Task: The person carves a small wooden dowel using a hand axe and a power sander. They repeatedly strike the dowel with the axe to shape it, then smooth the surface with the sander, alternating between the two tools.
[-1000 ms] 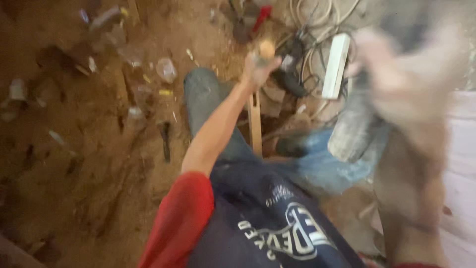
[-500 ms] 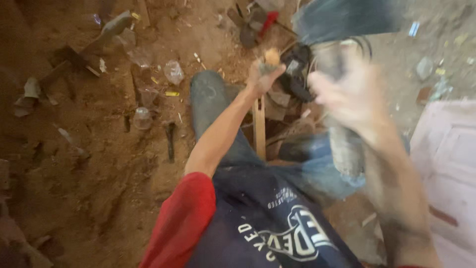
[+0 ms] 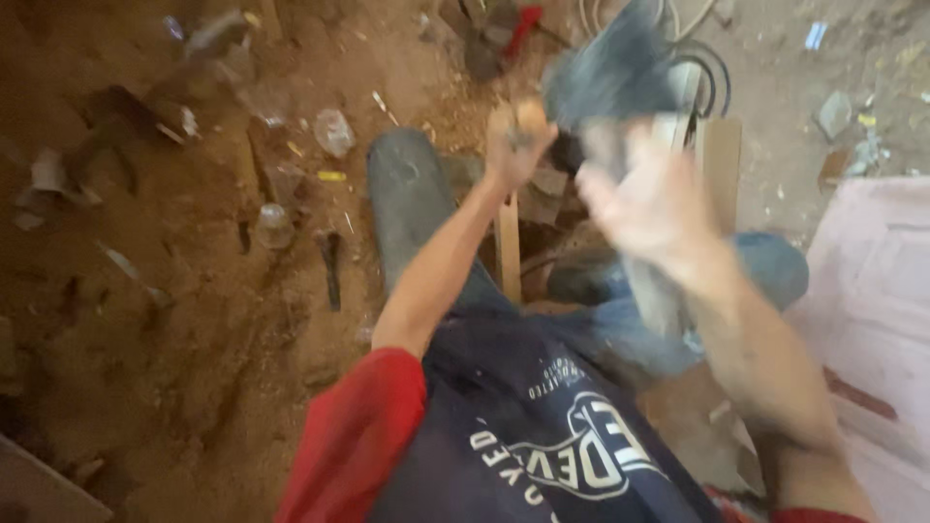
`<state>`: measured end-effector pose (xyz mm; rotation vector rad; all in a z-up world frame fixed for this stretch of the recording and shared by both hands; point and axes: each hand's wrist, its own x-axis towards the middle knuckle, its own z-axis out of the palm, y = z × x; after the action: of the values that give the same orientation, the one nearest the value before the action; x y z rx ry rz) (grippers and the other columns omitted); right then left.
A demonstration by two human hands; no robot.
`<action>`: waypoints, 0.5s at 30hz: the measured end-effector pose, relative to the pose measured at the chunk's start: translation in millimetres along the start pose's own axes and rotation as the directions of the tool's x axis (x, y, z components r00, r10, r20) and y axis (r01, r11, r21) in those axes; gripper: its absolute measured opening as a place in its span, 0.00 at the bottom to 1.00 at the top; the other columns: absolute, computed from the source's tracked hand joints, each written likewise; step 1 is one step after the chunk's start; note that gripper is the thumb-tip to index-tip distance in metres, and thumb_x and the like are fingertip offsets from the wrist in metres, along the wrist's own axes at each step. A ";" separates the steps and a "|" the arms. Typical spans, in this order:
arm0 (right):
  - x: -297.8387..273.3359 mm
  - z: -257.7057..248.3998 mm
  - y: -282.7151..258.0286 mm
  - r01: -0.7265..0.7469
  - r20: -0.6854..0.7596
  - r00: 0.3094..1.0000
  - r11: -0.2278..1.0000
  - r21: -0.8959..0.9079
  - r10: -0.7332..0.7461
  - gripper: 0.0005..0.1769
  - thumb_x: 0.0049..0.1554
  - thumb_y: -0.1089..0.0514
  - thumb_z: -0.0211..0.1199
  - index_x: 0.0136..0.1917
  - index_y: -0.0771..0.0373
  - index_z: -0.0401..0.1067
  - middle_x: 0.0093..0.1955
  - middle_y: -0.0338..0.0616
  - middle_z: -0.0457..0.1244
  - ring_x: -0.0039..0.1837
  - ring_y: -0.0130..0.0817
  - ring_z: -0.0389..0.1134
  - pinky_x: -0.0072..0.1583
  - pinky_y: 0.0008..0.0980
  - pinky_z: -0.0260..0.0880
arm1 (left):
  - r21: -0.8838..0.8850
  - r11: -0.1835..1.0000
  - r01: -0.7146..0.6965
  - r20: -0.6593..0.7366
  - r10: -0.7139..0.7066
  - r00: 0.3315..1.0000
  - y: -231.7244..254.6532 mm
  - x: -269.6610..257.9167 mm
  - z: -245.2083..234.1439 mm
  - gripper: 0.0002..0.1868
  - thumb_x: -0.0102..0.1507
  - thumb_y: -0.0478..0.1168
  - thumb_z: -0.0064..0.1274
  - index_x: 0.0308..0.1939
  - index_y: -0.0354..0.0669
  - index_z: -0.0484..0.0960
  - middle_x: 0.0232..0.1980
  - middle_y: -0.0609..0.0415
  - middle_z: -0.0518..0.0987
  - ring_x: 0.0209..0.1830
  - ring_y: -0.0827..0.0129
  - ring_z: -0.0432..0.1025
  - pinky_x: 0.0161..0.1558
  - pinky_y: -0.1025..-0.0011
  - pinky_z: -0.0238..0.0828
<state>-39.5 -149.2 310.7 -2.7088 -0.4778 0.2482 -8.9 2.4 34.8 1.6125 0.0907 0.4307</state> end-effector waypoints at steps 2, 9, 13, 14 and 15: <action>-4.8 -44.3 -11.4 -0.053 -0.116 0.988 0.924 0.379 0.105 0.15 0.64 0.53 0.67 0.51 0.69 0.70 0.39 0.50 0.69 0.39 0.38 0.73 0.40 0.39 0.72 | -0.124 0.991 0.049 0.027 -0.046 0.999 -14.5 2.0 5.6 0.09 0.63 0.34 0.66 0.41 0.39 0.79 0.37 0.58 0.78 0.36 0.72 0.71 0.39 0.68 0.71; 26.7 22.2 -46.5 -0.365 0.349 0.883 0.926 0.094 0.313 0.16 0.66 0.53 0.52 0.50 0.68 0.74 0.38 0.57 0.69 0.37 0.47 0.72 0.38 0.45 0.73 | -0.073 0.980 0.187 0.098 -0.180 0.979 -58.0 -15.8 6.5 0.07 0.65 0.38 0.63 0.42 0.42 0.80 0.38 0.61 0.77 0.36 0.75 0.71 0.36 0.70 0.71; 21.3 54.6 -4.9 -0.019 0.180 0.983 0.966 0.258 -0.029 0.25 0.52 0.58 0.63 0.61 0.71 0.70 0.47 0.68 0.68 0.51 0.64 0.72 0.53 0.51 0.73 | -0.355 0.928 -0.109 -0.103 0.078 0.992 -61.6 -23.9 12.1 0.19 0.66 0.38 0.61 0.60 0.43 0.78 0.52 0.54 0.79 0.45 0.71 0.71 0.45 0.70 0.70; 12.8 52.7 3.0 -0.035 0.191 0.981 0.972 0.231 -0.010 0.27 0.52 0.57 0.65 0.62 0.72 0.69 0.46 0.68 0.68 0.49 0.64 0.72 0.52 0.51 0.74 | -0.762 0.641 0.091 -0.074 -0.226 0.971 -57.9 -26.8 12.3 0.22 0.65 0.39 0.62 0.64 0.49 0.79 0.53 0.57 0.79 0.39 0.74 0.68 0.41 0.74 0.68; 6.8 48.5 7.7 -0.052 0.203 0.979 0.978 0.203 0.009 0.28 0.52 0.55 0.66 0.62 0.72 0.68 0.44 0.68 0.68 0.48 0.63 0.72 0.52 0.51 0.74 | -0.970 0.156 0.189 0.097 -0.466 0.879 -52.7 -28.2 12.6 0.26 0.65 0.40 0.63 0.67 0.55 0.80 0.53 0.60 0.79 0.33 0.77 0.65 0.37 0.79 0.66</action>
<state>-42.2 -137.3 262.6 -2.4996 -0.4398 0.5535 -20.4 -13.3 -23.2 0.1953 0.2922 0.2079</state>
